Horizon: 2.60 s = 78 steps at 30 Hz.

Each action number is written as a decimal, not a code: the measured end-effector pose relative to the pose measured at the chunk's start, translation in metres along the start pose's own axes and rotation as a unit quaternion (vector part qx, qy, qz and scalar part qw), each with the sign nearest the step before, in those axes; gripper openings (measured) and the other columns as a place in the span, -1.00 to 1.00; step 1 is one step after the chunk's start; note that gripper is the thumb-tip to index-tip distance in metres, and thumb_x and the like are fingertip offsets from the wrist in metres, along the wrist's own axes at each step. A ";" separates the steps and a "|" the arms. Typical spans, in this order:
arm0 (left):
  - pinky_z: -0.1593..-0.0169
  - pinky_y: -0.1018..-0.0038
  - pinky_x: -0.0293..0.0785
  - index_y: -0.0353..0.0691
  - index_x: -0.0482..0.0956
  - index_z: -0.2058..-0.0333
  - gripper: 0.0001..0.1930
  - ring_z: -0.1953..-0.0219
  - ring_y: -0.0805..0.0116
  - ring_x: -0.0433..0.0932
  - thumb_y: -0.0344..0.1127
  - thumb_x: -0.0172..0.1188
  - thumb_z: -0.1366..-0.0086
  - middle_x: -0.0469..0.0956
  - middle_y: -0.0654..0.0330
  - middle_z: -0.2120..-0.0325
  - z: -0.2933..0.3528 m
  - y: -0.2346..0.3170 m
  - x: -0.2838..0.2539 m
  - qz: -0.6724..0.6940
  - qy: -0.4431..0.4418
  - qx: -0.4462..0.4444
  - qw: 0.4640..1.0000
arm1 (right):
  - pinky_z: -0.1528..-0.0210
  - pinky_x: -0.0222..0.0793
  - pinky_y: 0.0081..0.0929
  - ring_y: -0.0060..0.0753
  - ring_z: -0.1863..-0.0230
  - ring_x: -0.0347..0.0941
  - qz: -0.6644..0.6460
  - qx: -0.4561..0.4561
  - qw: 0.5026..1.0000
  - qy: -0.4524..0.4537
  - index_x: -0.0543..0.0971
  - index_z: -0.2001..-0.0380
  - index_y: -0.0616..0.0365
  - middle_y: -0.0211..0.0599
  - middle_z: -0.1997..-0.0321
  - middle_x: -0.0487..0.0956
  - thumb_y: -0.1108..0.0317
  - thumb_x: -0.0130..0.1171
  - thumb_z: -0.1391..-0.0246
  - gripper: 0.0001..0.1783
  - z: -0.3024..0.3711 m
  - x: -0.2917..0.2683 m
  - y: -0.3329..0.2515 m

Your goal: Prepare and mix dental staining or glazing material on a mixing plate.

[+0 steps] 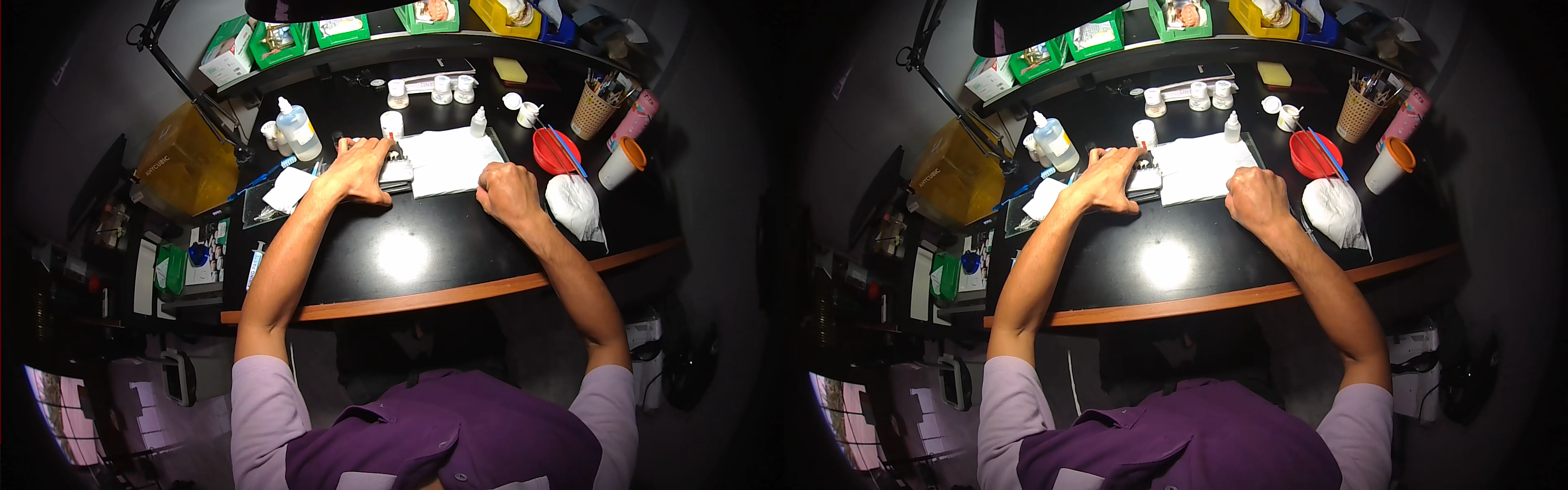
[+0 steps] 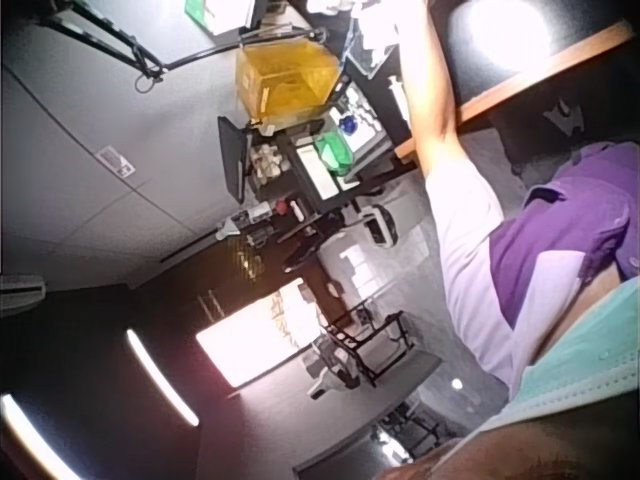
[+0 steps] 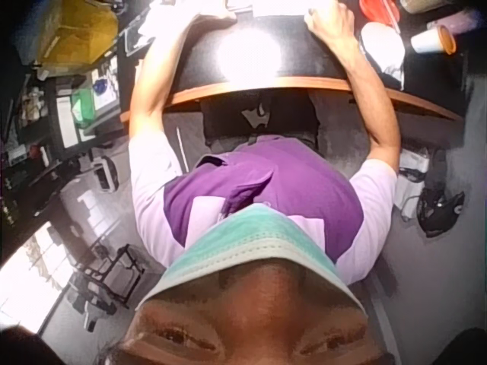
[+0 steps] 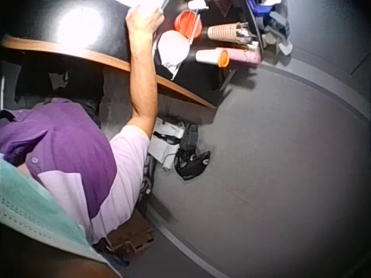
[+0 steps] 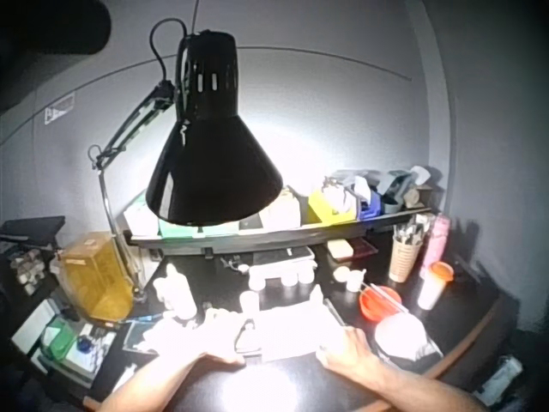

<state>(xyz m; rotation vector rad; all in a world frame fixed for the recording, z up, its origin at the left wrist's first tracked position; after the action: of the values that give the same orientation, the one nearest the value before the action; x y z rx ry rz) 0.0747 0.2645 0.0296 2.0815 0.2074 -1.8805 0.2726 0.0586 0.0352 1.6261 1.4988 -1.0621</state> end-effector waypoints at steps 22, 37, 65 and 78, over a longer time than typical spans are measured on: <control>-0.30 -0.15 0.24 -0.21 0.31 -0.29 0.05 -0.15 -0.21 0.52 -0.09 0.57 0.25 0.56 -0.20 -0.02 0.012 0.028 -0.006 0.019 -0.015 0.027 0.999 | 0.17 0.71 -0.04 0.15 0.26 0.75 0.037 0.094 0.991 -0.092 0.78 0.44 0.21 0.09 0.38 0.74 0.41 0.42 0.08 -0.88 -0.044 0.013 0.019; -0.23 0.05 0.37 -0.35 0.31 -0.23 0.05 -0.08 -0.20 0.53 -0.05 0.61 0.25 0.57 -0.21 0.03 0.030 0.076 -0.006 0.029 -0.012 0.059 0.998 | 0.06 0.71 -0.01 0.19 0.12 0.75 0.026 0.116 0.987 -0.107 0.79 0.39 0.21 0.12 0.25 0.76 0.42 0.45 0.07 -0.86 -0.060 0.017 0.029; -0.15 0.04 0.59 -0.38 0.44 -0.08 -0.14 -0.03 -0.23 0.57 -0.29 0.67 0.24 0.63 -0.16 0.09 0.032 0.176 -0.001 0.138 -0.070 0.081 0.985 | -0.08 0.59 -0.03 0.15 0.01 0.66 -0.084 0.142 0.986 -0.009 0.78 0.19 0.19 0.02 0.04 0.68 0.46 0.29 -0.01 -0.74 -0.037 -0.020 0.025; -0.11 0.20 0.66 -0.55 0.60 -0.02 -0.18 0.01 -0.15 0.70 -0.29 0.70 0.29 0.71 -0.22 0.13 0.021 0.167 -0.011 0.172 -0.122 0.064 0.975 | 0.28 0.51 -0.39 -0.31 0.33 0.58 -0.223 0.114 0.962 0.112 0.77 0.20 0.23 -0.23 0.28 0.65 0.49 0.45 -0.04 -0.79 0.064 -0.089 -0.004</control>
<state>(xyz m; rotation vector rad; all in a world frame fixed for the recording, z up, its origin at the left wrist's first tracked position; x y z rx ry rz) 0.1078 0.1021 0.0623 1.7971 -0.3208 -1.9445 0.2603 -0.0369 0.0867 1.6439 2.0230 -1.3701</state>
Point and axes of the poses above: each hand's wrist, its own z-axis away from the middle knuckle, its own x-axis out of the palm, y = z × x, the point moved 4 cm from there along -z, towards the middle knuckle
